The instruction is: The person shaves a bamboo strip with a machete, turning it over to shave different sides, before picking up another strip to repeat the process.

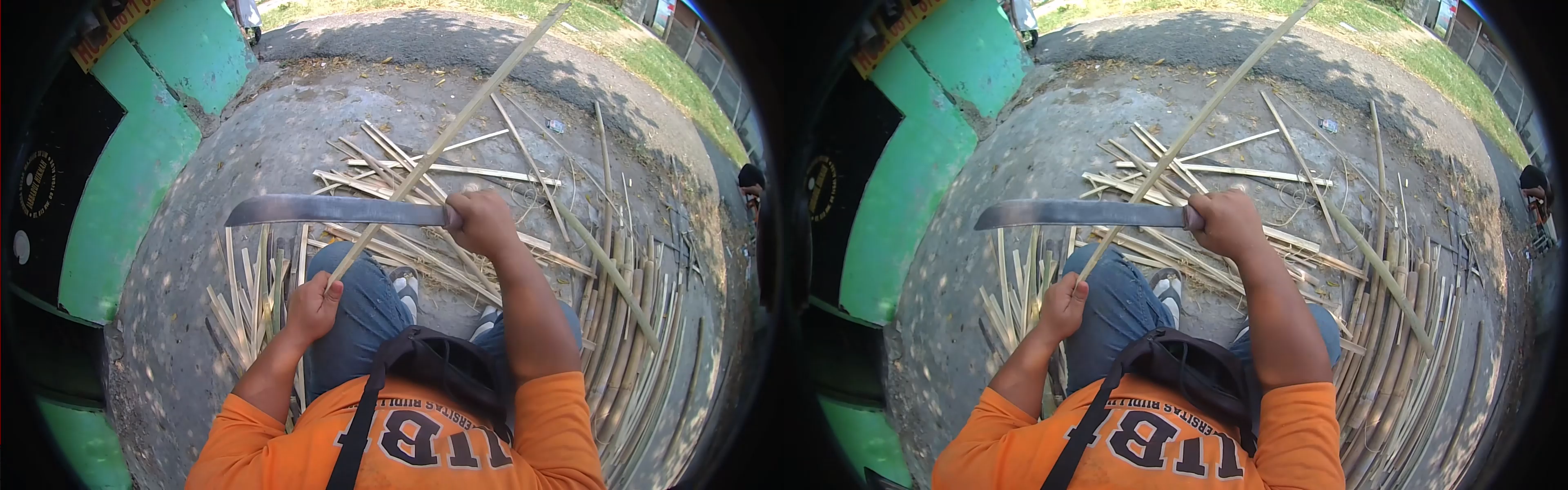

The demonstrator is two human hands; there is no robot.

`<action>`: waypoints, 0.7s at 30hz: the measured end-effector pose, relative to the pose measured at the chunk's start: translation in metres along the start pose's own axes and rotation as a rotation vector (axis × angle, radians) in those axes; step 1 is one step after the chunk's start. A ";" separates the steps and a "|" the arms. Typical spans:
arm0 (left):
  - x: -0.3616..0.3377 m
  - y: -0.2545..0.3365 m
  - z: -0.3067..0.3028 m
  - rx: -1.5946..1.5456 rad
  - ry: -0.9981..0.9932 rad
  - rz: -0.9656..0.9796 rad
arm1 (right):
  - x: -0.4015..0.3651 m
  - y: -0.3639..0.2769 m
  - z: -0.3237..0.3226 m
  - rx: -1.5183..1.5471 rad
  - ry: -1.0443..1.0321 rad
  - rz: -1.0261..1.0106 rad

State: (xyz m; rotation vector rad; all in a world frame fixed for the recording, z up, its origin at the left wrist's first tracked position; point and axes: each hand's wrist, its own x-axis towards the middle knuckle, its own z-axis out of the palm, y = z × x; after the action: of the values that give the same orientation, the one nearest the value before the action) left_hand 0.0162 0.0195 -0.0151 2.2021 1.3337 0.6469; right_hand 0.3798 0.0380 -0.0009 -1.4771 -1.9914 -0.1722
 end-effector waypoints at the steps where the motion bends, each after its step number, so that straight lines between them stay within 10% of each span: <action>1: 0.000 0.001 -0.001 -0.003 0.000 0.002 | 0.001 -0.003 0.003 -0.003 -0.019 -0.031; 21: -0.001 -0.005 0.000 -0.055 0.043 0.000 | 0.002 -0.022 0.022 0.019 -0.072 -0.065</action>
State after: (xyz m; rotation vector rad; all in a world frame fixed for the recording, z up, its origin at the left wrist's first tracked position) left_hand 0.0121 0.0203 -0.0179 2.1560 1.3218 0.7259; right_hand 0.3501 0.0419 -0.0114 -1.4258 -2.0942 -0.1284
